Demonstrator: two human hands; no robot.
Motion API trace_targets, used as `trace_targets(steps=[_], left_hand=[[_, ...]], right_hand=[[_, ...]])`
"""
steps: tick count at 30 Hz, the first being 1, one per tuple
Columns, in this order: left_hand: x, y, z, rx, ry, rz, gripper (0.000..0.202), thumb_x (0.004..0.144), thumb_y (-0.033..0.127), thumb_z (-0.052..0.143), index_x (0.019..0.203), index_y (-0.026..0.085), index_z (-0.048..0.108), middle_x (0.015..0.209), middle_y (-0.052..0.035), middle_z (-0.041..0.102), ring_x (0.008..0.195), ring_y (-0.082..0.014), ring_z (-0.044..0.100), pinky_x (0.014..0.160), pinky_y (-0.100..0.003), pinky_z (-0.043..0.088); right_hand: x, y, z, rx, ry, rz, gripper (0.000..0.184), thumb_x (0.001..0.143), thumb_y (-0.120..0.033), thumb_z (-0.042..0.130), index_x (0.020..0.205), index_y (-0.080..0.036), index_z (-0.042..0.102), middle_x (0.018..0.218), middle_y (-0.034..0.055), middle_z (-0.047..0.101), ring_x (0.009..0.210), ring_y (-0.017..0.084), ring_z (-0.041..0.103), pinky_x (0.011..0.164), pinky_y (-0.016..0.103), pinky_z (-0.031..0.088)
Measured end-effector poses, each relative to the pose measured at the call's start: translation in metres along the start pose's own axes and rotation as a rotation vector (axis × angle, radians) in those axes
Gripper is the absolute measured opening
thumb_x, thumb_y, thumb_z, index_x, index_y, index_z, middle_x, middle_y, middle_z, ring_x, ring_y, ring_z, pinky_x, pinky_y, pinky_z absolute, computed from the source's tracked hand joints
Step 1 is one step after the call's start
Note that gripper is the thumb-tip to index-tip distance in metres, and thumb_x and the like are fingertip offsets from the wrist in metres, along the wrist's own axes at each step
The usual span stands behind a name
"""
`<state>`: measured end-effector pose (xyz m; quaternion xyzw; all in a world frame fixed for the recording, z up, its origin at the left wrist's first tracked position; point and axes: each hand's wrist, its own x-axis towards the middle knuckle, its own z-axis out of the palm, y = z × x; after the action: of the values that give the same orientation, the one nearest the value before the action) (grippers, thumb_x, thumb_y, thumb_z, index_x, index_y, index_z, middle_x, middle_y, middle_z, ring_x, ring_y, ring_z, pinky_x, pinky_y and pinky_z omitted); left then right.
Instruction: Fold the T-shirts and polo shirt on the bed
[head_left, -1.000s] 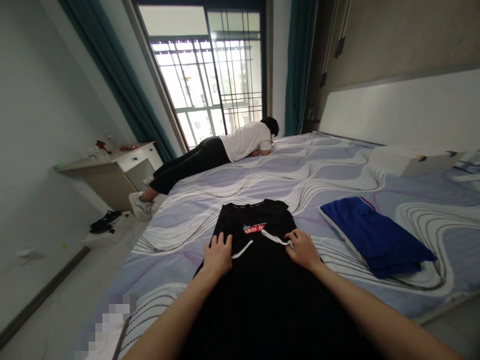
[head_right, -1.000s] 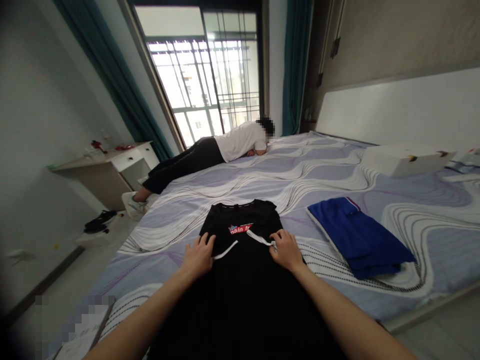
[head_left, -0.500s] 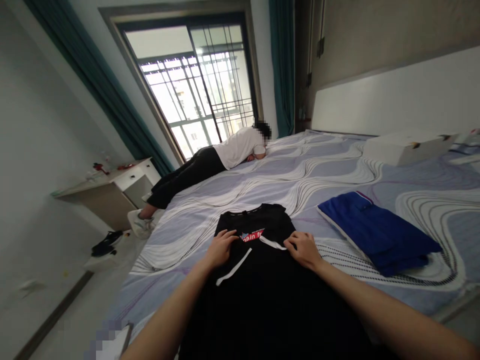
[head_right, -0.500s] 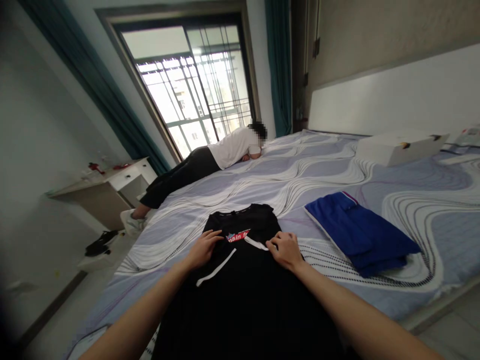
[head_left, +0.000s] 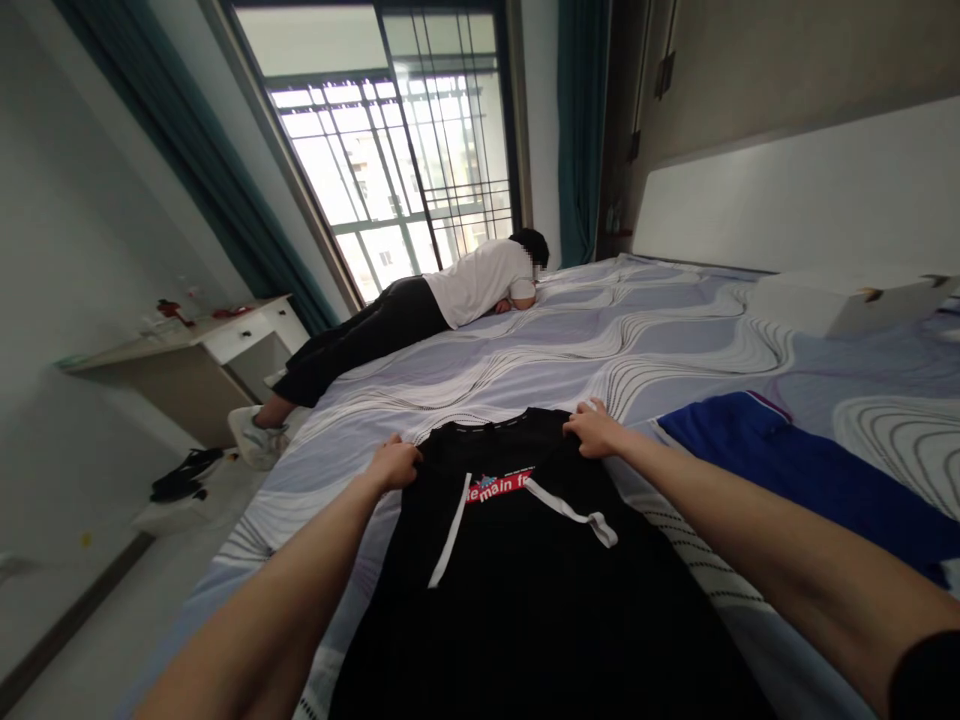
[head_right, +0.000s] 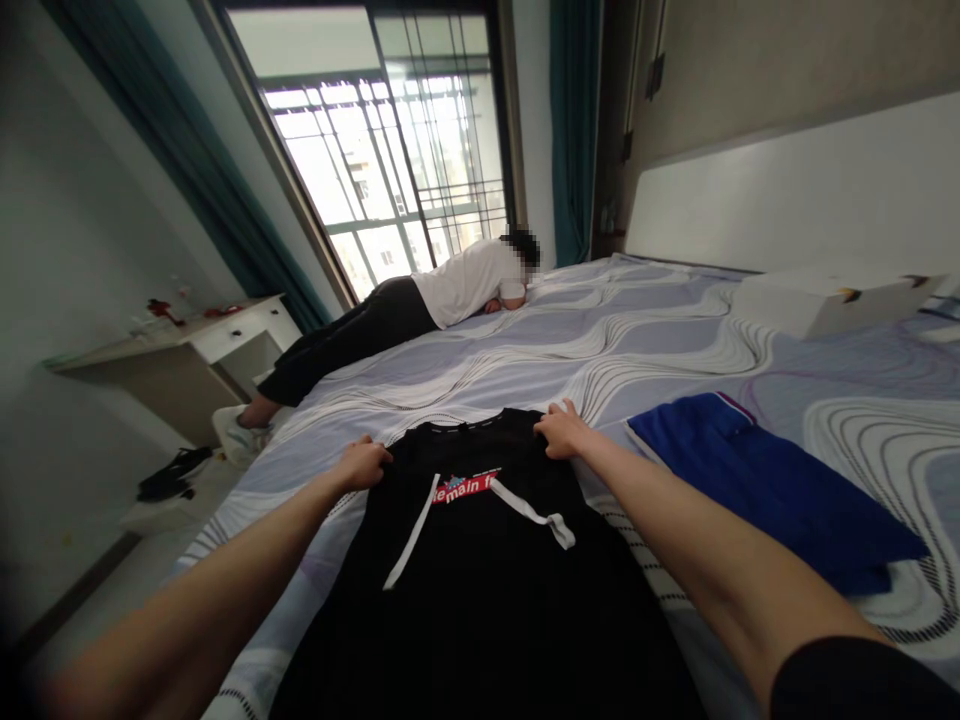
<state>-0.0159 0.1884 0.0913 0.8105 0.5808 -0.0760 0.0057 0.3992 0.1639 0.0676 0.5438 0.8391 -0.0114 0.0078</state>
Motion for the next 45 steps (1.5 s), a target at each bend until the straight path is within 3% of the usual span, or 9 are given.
trace_targets(steps=[5,10,16,21,24,28,35,41,45], left_hand=[[-0.005,-0.030,0.018,-0.066,0.044,-0.221,0.034,0.066,0.017,0.055,0.090,0.029,0.078,0.109,-0.0071,0.073,0.115,-0.0354,0.055,0.094,-0.048,0.045],[-0.016,0.003,0.037,-0.114,0.254,-0.359,0.054,0.079,0.021,0.050,0.132,0.020,0.061,0.134,-0.0182,0.058,0.124,-0.0381,0.050,0.097,-0.053,0.045],[-0.047,0.027,0.051,-0.236,0.450,-0.179,0.055,0.087,0.035,0.048,0.138,0.015,0.052,0.145,-0.0150,0.050,0.131,-0.0308,0.044,0.112,-0.047,0.036],[-0.026,0.005,0.025,-0.226,0.170,0.029,0.076,0.069,0.006,0.045,0.144,0.024,0.048,0.133,-0.0015,0.065,0.125,-0.0240,0.048,0.109,-0.040,0.036],[-0.003,-0.002,0.008,-0.202,0.016,0.157,0.083,0.055,0.002,0.049,0.131,0.032,0.061,0.112,0.0031,0.074,0.113,-0.0230,0.055,0.102,-0.036,0.040],[0.011,-0.018,0.000,-0.151,-0.135,0.200,0.074,0.047,0.004,0.053,0.113,0.032,0.072,0.095,-0.0005,0.074,0.108,-0.0257,0.058,0.103,-0.042,0.038],[-0.010,-0.079,0.018,-0.137,-0.141,0.008,0.031,0.047,0.009,0.055,0.065,0.028,0.072,0.075,-0.0036,0.070,0.108,-0.0288,0.057,0.105,-0.044,0.037],[-0.024,-0.084,0.031,-0.265,0.171,-0.313,0.045,0.065,0.012,0.050,0.104,0.021,0.070,0.117,-0.0091,0.065,0.120,-0.0272,0.053,0.105,-0.041,0.040],[-0.078,-0.062,0.042,-0.406,0.219,-0.410,0.066,0.065,0.004,0.044,0.130,0.013,0.054,0.119,-0.0123,0.065,0.107,-0.0206,0.063,0.091,-0.033,0.051]], right_hand=[[0.003,0.023,0.010,0.005,0.010,0.116,0.035,0.069,-0.016,0.062,0.097,-0.027,0.079,0.118,0.0118,0.065,0.123,0.035,0.045,0.113,0.066,0.006],[-0.002,0.009,0.011,-0.020,0.107,0.290,0.035,0.072,-0.013,0.059,0.101,-0.020,0.077,0.128,0.0174,0.059,0.128,0.038,0.043,0.113,0.069,0.006],[-0.036,-0.050,0.023,0.233,0.316,0.175,0.051,0.087,-0.022,0.049,0.137,-0.017,0.054,0.149,0.0133,0.048,0.143,0.031,0.033,0.117,0.060,0.019],[-0.042,-0.135,0.016,0.453,0.318,0.154,0.042,0.088,-0.024,0.052,0.128,-0.015,0.059,0.136,0.0147,0.061,0.130,0.027,0.052,0.112,0.045,0.037],[-0.023,-0.206,0.005,0.758,0.093,0.370,0.033,0.086,-0.042,0.060,0.106,-0.016,0.068,0.098,0.0129,0.075,0.093,0.025,0.071,0.083,0.034,0.056],[0.003,-0.283,0.008,1.082,-0.348,0.462,0.038,0.071,-0.055,0.072,0.073,-0.018,0.067,0.065,0.0069,0.071,0.058,0.021,0.069,0.051,0.027,0.052],[0.008,-0.326,0.029,1.155,0.022,0.313,0.017,0.073,-0.033,0.068,0.061,-0.022,0.062,0.076,0.0033,0.072,0.082,0.022,0.071,0.065,0.025,0.048],[0.006,-0.358,0.033,1.710,-0.217,0.452,0.023,0.088,-0.029,0.052,0.066,-0.020,0.053,0.057,-0.0007,0.058,0.051,0.018,0.067,0.038,0.021,0.044],[0.005,-0.348,0.031,1.790,-0.367,0.451,0.017,0.084,-0.030,0.063,0.076,-0.016,0.058,0.073,0.0039,0.067,0.050,0.016,0.067,0.033,0.021,0.046]])
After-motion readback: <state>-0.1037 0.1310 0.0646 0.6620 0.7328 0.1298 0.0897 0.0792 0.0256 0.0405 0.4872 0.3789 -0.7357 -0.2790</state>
